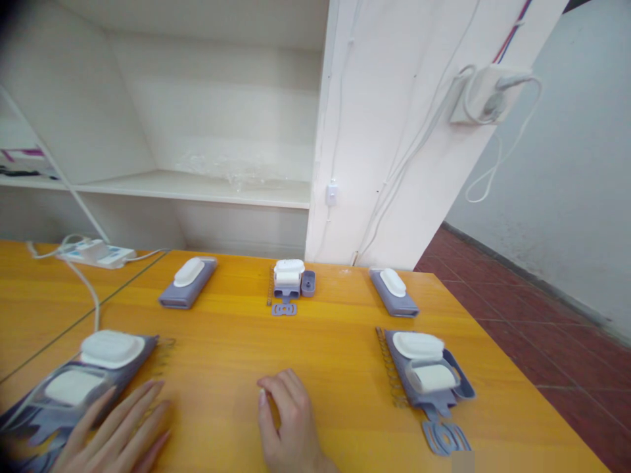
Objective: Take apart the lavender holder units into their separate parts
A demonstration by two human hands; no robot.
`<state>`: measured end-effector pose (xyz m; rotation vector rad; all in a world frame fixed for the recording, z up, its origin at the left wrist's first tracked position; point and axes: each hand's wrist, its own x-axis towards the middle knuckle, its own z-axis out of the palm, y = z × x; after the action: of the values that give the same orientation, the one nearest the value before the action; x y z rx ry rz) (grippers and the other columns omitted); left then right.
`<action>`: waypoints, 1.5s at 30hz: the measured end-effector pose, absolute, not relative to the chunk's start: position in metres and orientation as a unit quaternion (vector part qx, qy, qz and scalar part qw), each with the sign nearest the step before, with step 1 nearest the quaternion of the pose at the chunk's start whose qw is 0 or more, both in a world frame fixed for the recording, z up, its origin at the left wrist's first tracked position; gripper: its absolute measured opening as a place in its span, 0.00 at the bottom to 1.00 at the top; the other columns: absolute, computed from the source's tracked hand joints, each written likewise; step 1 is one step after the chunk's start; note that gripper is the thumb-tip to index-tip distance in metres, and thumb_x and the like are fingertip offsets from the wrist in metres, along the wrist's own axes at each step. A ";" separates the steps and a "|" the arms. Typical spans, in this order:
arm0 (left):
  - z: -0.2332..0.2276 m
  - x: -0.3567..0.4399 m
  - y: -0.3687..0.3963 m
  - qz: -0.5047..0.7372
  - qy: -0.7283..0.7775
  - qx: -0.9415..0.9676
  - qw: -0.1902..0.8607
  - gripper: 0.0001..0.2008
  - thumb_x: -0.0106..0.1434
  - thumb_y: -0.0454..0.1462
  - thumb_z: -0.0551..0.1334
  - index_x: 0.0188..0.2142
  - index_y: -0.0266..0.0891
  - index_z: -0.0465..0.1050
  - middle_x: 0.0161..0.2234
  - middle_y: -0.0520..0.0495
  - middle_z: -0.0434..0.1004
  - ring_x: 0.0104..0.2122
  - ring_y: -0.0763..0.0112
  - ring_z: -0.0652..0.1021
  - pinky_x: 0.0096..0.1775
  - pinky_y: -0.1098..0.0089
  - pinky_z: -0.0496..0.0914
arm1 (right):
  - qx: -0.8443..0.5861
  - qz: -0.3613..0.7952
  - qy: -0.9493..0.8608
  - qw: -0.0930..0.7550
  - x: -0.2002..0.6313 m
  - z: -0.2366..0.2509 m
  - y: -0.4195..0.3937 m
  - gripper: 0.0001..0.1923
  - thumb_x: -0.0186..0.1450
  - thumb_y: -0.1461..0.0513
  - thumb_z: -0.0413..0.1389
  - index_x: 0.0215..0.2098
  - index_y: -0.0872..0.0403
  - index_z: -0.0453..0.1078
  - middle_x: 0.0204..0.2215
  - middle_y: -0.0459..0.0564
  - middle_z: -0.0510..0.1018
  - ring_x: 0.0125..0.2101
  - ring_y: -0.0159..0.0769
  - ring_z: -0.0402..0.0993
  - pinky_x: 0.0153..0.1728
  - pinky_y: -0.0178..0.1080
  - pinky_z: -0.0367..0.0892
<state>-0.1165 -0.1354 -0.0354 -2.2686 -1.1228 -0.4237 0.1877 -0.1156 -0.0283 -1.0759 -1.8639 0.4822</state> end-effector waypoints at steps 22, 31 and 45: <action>-0.020 -0.002 -0.112 -0.159 -0.430 -0.874 0.161 0.11 0.63 0.35 0.53 0.43 0.41 0.70 0.43 0.44 0.73 0.43 0.62 0.72 0.46 0.64 0.65 | -0.450 0.183 -0.734 0.475 0.189 -0.027 -0.115 0.09 0.66 0.66 0.46 0.42 0.53 0.67 0.32 0.51 0.73 0.34 0.36 0.70 0.35 0.38 0.67; -0.012 0.036 -0.075 -0.136 -0.512 -0.846 0.050 0.10 0.65 0.34 0.50 0.40 0.38 0.69 0.39 0.42 0.70 0.42 0.60 0.70 0.44 0.61 0.65 | -0.478 0.182 -0.689 0.513 0.190 -0.025 -0.112 0.10 0.67 0.64 0.47 0.44 0.53 0.68 0.36 0.52 0.75 0.37 0.36 0.72 0.38 0.38 0.69; -0.019 0.071 -0.025 -0.184 -0.601 -0.774 0.075 0.10 0.65 0.39 0.52 0.40 0.36 0.68 0.38 0.41 0.69 0.40 0.58 0.68 0.41 0.60 0.61 | -0.548 0.268 -0.581 0.538 0.195 -0.037 -0.099 0.14 0.68 0.57 0.49 0.45 0.55 0.70 0.39 0.53 0.77 0.38 0.35 0.73 0.39 0.36 0.69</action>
<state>0.0715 -0.0249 -0.0194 -2.3216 -1.8043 -0.5507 0.1953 -0.0989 -0.0365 -1.3029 -1.3827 0.6386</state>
